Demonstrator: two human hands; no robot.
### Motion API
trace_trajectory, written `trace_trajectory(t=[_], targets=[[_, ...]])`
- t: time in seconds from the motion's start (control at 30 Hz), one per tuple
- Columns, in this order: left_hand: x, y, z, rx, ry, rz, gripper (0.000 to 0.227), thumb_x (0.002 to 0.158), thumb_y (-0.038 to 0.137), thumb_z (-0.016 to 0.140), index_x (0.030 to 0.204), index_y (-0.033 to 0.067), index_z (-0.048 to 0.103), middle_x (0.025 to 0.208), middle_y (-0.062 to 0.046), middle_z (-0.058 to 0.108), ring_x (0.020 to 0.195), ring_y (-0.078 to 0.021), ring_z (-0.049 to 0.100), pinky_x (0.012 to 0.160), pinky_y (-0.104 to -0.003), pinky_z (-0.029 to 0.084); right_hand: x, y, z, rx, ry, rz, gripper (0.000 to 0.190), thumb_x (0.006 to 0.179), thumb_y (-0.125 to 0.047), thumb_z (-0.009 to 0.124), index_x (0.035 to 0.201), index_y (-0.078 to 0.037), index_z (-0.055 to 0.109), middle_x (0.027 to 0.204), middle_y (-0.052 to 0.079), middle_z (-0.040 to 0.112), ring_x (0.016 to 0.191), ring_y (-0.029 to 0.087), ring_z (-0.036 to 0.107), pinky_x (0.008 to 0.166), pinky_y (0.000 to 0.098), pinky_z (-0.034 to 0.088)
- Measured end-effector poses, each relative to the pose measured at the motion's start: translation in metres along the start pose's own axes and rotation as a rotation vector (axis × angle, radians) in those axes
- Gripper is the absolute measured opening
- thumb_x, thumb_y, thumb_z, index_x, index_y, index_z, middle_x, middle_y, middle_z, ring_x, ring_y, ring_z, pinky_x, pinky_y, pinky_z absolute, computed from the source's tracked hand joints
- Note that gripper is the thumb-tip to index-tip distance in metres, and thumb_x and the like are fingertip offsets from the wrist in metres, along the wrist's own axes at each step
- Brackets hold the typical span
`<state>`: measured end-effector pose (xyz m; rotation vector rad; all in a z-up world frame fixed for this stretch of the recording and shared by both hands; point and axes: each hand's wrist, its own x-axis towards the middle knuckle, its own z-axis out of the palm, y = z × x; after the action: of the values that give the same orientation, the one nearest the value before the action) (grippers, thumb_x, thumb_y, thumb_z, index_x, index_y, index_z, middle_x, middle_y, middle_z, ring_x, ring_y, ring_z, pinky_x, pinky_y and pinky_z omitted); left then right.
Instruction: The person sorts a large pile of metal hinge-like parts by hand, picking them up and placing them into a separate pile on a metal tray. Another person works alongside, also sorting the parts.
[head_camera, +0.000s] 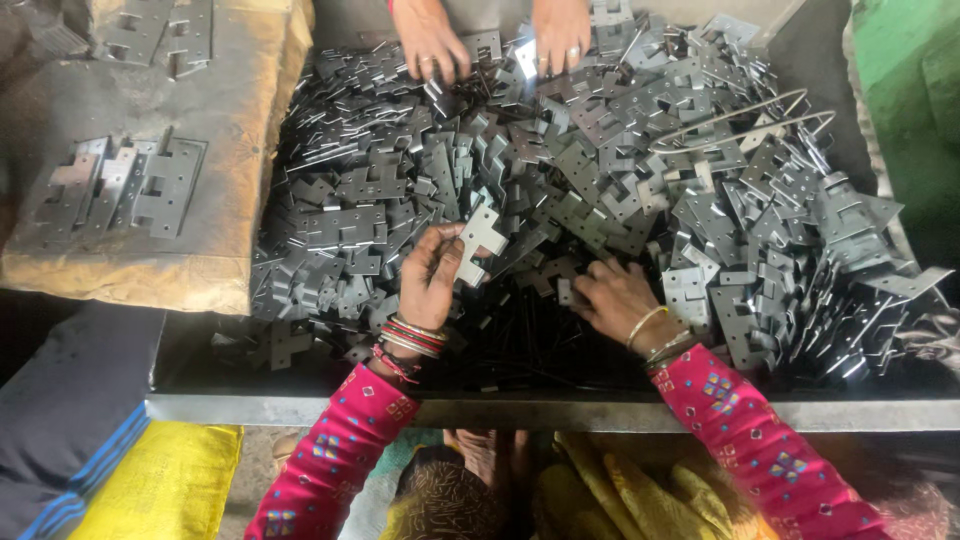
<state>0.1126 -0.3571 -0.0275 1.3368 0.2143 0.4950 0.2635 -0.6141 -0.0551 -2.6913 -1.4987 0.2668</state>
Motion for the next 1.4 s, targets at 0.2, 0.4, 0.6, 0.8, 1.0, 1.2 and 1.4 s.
trace_trajectory(t=[0.2, 0.4, 0.6, 0.8, 1.0, 1.2, 1.4], targets=[[-0.004, -0.001, -0.002, 0.016, -0.034, 0.023, 0.025, 0.106, 0.01, 0.051, 0.126, -0.0034, 0.058, 0.1, -0.011, 0.075, 0.08, -0.0131, 0.071, 0.073, -0.025, 0.057, -0.001, -0.035, 0.006, -0.236, -0.029, -0.218, 0.038, 0.073, -0.014, 0.073, 0.111, -0.013, 0.072, 0.111, 0.009, 0.062, 0.113, 0.027, 0.055, 0.093, 0.0557, 0.043], [-0.006, 0.0, -0.002, 0.328, 0.03, 0.125, 0.023, 0.105, 0.011, 0.058, 0.122, -0.0017, 0.065, 0.093, -0.007, 0.071, 0.084, -0.0068, 0.061, 0.078, -0.024, 0.051, 0.001, -0.052, 0.007, -0.345, -0.113, -0.187, 0.016, 0.089, -0.016, 0.065, 0.104, -0.013, 0.072, 0.11, 0.009, 0.063, 0.119, 0.029, 0.053, 0.095, 0.0538, 0.043], [-0.005, 0.003, -0.004, 0.348, 0.018, 0.15, 0.024, 0.104, 0.013, 0.057, 0.122, -0.0014, 0.064, 0.091, -0.006, 0.072, 0.083, -0.0066, 0.061, 0.078, -0.024, 0.05, 0.01, -0.031, 0.005, -0.186, -0.301, -0.144, 0.032, 0.076, -0.01, 0.073, 0.107, -0.007, 0.069, 0.116, 0.01, 0.059, 0.115, 0.028, 0.051, 0.093, 0.0505, 0.042], [-0.003, 0.003, -0.001, -0.035, -0.009, -0.046, 0.024, 0.105, 0.014, 0.053, 0.123, -0.0009, 0.057, 0.097, -0.012, 0.076, 0.075, -0.0175, 0.072, 0.066, -0.027, 0.057, -0.006, 0.02, -0.012, 0.613, 0.238, -0.055, 0.017, 0.09, -0.021, 0.076, 0.099, -0.007, 0.073, 0.093, 0.007, 0.071, 0.087, 0.02, 0.07, 0.077, 0.0308, 0.057], [-0.002, 0.009, -0.001, -0.189, 0.017, -0.039, 0.019, 0.106, 0.013, 0.057, 0.119, -0.0013, 0.055, 0.101, -0.015, 0.073, 0.082, -0.0231, 0.074, 0.068, -0.032, 0.061, -0.02, 0.035, -0.041, 2.021, 0.653, 0.332, 0.035, 0.1, -0.037, 0.061, 0.112, -0.004, 0.062, 0.096, 0.011, 0.07, 0.088, 0.023, 0.071, 0.078, 0.0538, 0.064], [-0.033, 0.011, 0.042, 0.36, -0.092, 0.134, 0.044, 0.093, 0.013, 0.07, 0.129, -0.0048, 0.052, 0.104, -0.024, 0.072, 0.09, -0.0312, 0.072, 0.075, -0.037, 0.059, 0.001, -0.05, -0.029, 2.107, 0.126, 0.553, 0.041, 0.093, -0.033, 0.063, 0.124, -0.006, 0.062, 0.109, 0.01, 0.071, 0.098, 0.024, 0.072, 0.078, 0.051, 0.061], [-0.059, 0.02, 0.053, 0.694, -0.031, 0.122, 0.04, 0.094, 0.01, 0.063, 0.132, 0.0015, 0.059, 0.101, -0.024, 0.073, 0.092, -0.0417, 0.073, 0.076, -0.043, 0.058, 0.0, -0.092, -0.017, 1.519, 0.276, 0.083, 0.043, 0.102, -0.035, 0.068, 0.131, -0.003, 0.065, 0.12, 0.01, 0.068, 0.109, 0.022, 0.062, 0.093, 0.0334, 0.052]])
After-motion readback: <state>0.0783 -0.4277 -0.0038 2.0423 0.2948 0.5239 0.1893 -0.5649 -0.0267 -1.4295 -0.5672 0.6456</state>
